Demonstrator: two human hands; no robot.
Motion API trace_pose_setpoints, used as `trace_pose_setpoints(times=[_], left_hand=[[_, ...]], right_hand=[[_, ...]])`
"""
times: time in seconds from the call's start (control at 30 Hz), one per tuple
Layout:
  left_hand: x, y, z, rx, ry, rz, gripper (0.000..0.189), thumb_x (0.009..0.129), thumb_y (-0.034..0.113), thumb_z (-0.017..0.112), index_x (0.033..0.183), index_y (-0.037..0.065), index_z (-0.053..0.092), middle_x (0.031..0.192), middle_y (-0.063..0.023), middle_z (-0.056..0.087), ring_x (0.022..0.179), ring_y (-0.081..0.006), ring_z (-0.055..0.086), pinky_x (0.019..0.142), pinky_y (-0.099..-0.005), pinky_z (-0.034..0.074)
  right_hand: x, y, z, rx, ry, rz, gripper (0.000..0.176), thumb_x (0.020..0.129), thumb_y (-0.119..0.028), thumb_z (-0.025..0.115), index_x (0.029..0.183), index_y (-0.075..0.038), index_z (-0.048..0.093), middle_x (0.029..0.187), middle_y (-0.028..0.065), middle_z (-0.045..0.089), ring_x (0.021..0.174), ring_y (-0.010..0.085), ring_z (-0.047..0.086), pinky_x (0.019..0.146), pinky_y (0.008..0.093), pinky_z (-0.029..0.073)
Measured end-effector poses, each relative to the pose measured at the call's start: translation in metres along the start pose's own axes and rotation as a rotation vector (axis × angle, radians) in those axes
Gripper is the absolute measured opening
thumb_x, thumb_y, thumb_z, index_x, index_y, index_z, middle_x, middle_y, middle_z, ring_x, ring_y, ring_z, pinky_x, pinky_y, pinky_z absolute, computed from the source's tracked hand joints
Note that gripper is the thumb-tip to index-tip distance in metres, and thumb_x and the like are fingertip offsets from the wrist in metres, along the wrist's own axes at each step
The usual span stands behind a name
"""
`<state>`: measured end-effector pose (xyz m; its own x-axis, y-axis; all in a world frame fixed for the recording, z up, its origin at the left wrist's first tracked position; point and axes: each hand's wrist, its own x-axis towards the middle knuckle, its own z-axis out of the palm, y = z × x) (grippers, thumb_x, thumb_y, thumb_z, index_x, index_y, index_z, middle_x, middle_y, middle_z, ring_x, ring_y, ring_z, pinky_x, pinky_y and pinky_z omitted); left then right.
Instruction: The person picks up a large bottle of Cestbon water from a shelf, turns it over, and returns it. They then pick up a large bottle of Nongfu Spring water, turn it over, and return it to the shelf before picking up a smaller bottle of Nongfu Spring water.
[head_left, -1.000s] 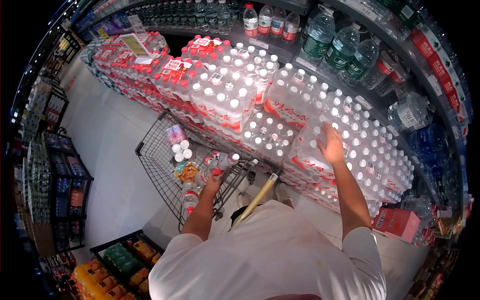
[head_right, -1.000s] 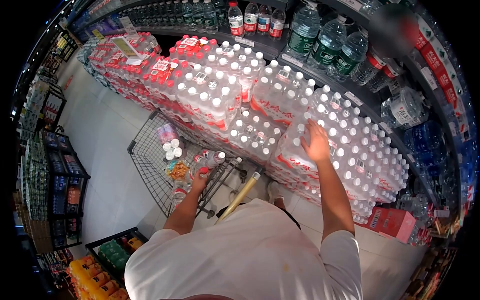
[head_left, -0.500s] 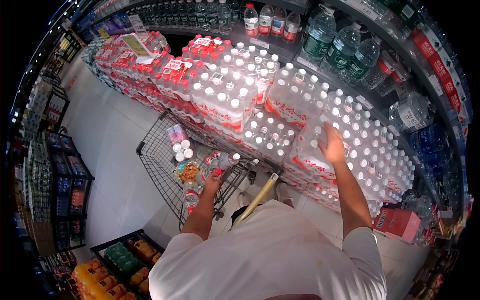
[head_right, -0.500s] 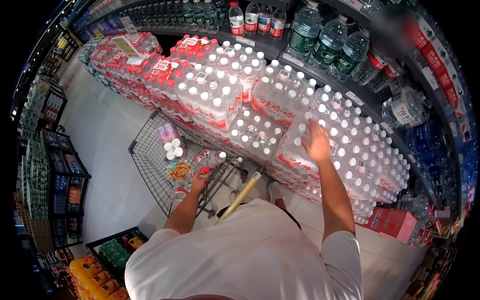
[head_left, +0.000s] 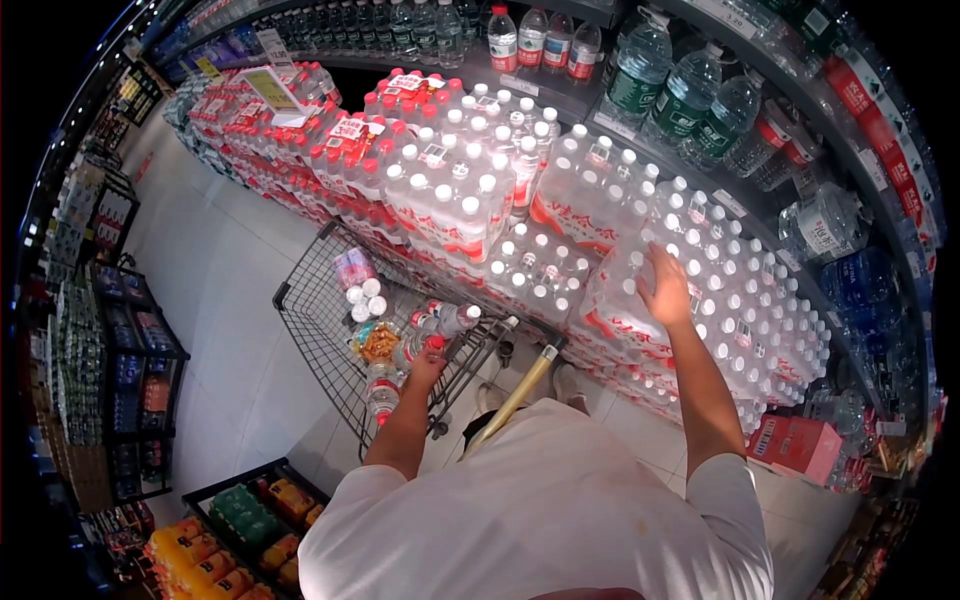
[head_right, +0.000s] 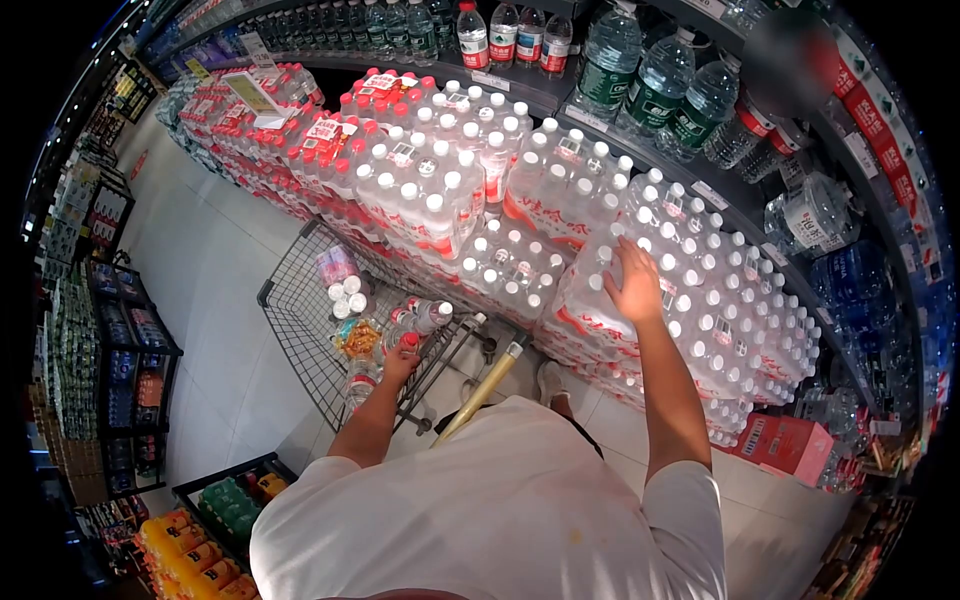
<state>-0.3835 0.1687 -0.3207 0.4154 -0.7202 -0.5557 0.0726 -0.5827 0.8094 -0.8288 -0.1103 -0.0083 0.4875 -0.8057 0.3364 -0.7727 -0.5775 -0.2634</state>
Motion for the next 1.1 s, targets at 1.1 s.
trace_pose_setpoints(times=[1.1], left_hand=[[0.01, 0.0, -0.006, -0.297, 0.094, -0.408, 0.046, 0.086, 0.034, 0.068, 0.124, 0.012, 0.057, 0.101, -0.003, 0.064, 0.092, -0.0182, 0.06, 0.079, -0.0359, 0.046]], right_hand=[[0.002, 0.008, 0.016, 0.002, -0.053, -0.019, 0.042, 0.086, -0.017, 0.061, 0.124, -0.001, 0.057, 0.142, 0.0127, 0.051, 0.132, 0.0334, 0.046, 0.11, 0.0444, 0.033]])
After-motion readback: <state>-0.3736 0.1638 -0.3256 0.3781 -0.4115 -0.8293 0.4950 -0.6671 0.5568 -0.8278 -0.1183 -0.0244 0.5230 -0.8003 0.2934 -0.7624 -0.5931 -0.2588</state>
